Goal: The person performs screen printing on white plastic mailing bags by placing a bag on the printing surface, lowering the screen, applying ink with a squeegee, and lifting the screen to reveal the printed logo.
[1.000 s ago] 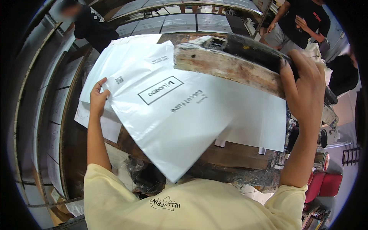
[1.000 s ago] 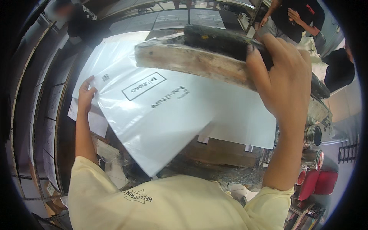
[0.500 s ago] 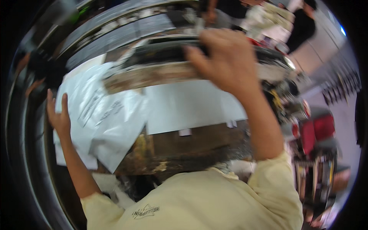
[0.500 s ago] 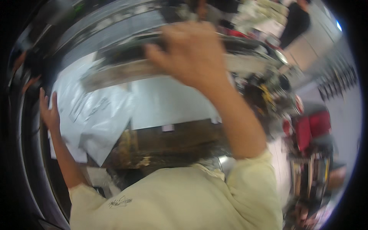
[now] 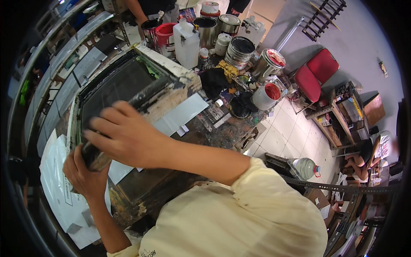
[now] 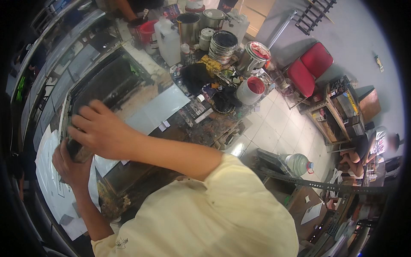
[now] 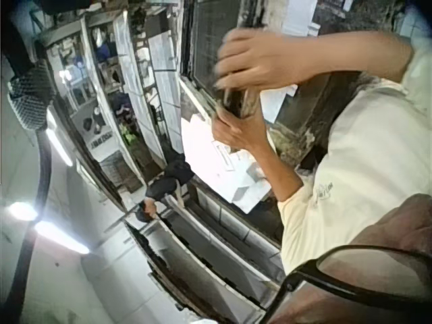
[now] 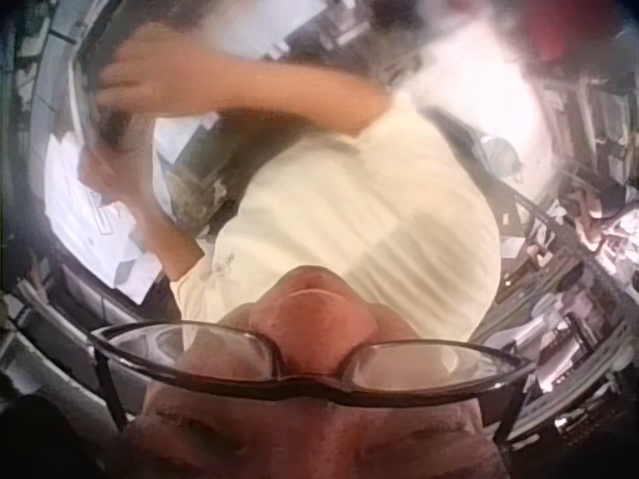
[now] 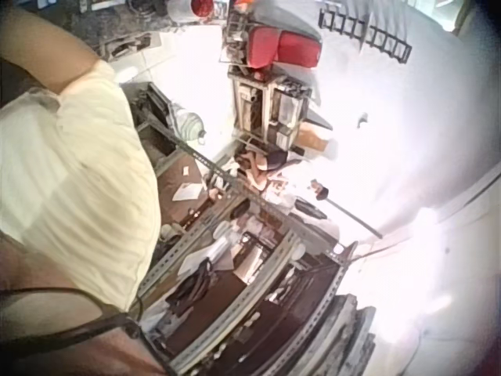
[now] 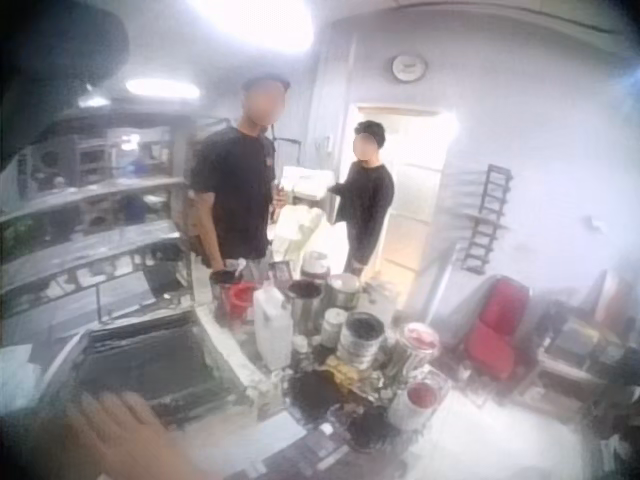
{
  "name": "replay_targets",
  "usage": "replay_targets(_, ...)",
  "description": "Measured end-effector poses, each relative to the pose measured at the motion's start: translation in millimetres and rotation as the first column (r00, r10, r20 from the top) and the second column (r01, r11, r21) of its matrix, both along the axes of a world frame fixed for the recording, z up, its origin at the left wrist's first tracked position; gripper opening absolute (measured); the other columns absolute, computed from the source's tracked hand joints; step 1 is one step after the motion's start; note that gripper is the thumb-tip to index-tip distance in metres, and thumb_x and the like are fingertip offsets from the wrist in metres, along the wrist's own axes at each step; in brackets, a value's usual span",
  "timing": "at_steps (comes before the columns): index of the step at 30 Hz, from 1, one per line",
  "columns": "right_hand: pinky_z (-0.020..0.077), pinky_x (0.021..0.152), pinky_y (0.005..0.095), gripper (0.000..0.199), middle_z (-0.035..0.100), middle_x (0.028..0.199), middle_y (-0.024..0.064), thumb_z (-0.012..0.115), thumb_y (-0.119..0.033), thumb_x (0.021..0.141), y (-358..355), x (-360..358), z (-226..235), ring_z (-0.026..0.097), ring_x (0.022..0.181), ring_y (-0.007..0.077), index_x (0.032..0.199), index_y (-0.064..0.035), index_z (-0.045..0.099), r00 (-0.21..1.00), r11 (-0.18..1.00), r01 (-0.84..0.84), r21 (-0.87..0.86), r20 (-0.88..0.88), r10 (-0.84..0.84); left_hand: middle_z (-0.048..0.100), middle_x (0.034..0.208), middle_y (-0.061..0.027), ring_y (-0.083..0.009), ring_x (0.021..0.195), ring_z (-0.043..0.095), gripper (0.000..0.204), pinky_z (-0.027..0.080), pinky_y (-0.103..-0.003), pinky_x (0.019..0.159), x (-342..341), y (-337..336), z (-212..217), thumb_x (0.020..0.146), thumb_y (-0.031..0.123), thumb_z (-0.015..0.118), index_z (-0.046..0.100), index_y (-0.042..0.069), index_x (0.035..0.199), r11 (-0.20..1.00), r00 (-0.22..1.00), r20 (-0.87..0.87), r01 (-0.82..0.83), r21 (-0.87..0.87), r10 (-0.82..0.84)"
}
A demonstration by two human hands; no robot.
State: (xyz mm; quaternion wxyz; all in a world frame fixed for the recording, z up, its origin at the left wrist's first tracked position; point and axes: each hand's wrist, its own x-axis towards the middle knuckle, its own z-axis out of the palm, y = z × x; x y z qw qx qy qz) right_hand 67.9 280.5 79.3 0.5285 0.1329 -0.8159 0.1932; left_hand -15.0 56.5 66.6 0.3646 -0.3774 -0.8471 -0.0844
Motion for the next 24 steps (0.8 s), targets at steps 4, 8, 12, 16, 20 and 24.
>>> replay_targets(4, 0.0470, 0.076, 0.0452, 0.038, 0.075, 0.097, 0.0057, 0.077, 0.000, 0.076, 84.9, 115.6, -33.8, 0.065, 0.080, 0.0304, 0.113, -0.0092, 0.077, 0.960, 0.966, 0.205, -0.156, 0.227, -0.167, 0.066, 0.120, -0.0140, -0.0373, 0.113, 0.061, 0.087, 0.047, -0.053, 0.099, 14.8, -12.1, -27.8, 0.071, 0.061, 0.094, 0.069, 0.009, 0.136, 1.000, 1.000, -0.015, -0.006, -0.014, 0.006)
replay_targets(8, 0.0471, 0.083, 0.0454, 0.028, 0.077, 0.099, 0.0091, 0.081, -0.020, 0.088, 187.2, 203.1, -104.4, 0.068, 0.091, 0.0317, 0.114, -0.0106, 0.080, 0.413, 0.636, 0.747, 0.193, 0.614, -0.672, 0.066, 0.116, -0.0125, -0.0352, 0.108, 0.062, 0.087, 0.047, -0.051, 0.096, 22.7, -14.5, -47.4, 0.070, 0.064, 0.093, 0.071, 0.010, 0.134, 1.000, 0.999, -0.033, 0.010, 0.002, -0.010)
replay_targets(12, 0.0450, 0.090, 0.0469, 0.033, 0.077, 0.102, 0.0088, 0.078, -0.033, 0.091, 219.3, 213.4, -127.3, 0.069, 0.100, 0.0300, 0.116, -0.0118, 0.080, 0.094, 0.502, 0.762, 0.410, 0.696, -0.712, 0.067, 0.112, -0.0112, -0.0347, 0.104, 0.063, 0.086, 0.047, -0.051, 0.094, 19.1, -15.3, -60.5, 0.071, 0.065, 0.092, 0.071, 0.009, 0.134, 0.999, 0.998, -0.043, 0.040, 0.001, -0.039)
replay_targets(16, 0.0450, 0.091, 0.0488, 0.031, 0.076, 0.104, 0.0058, 0.078, -0.031, 0.092, 224.1, 193.7, -137.3, 0.069, 0.106, 0.0276, 0.119, -0.0151, 0.080, -0.050, 0.456, 0.733, 0.505, 0.708, -0.704, 0.066, 0.111, -0.0110, -0.0335, 0.102, 0.062, 0.084, 0.047, -0.050, 0.093, 22.1, -11.1, -66.0, 0.075, 0.067, 0.089, 0.071, 0.009, 0.133, 0.998, 0.997, -0.045, 0.059, 0.013, -0.058)
replay_targets(20, 0.0507, 0.090, 0.0486, 0.029, 0.080, 0.103, 0.0098, 0.080, -0.030, 0.091, 237.7, 203.9, -144.2, 0.073, 0.102, 0.0314, 0.113, -0.0127, 0.083, 0.075, 0.457, 0.834, 0.310, 0.757, -0.649, 0.065, 0.111, -0.0106, -0.0327, 0.101, 0.061, 0.079, 0.046, -0.050, 0.090, 23.7, -5.0, -76.1, 0.079, 0.068, 0.086, 0.071, 0.011, 0.131, 0.997, 0.995, -0.060, 0.082, 0.010, -0.081)
replay_targets(24, 0.0569, 0.090, 0.0383, 0.034, 0.082, 0.107, 0.0150, 0.081, -0.028, 0.090, 246.1, 214.3, -86.8, 0.077, 0.099, 0.0288, 0.115, -0.0044, 0.082, 0.384, 0.422, 0.887, -0.188, 0.809, -0.445, 0.065, 0.112, -0.0096, -0.0319, 0.102, 0.061, 0.076, 0.046, -0.051, 0.091, 30.0, -18.4, -86.8, 0.077, 0.065, 0.088, 0.072, 0.013, 0.130, 0.999, 0.999, -0.031, 0.042, 0.012, -0.042)
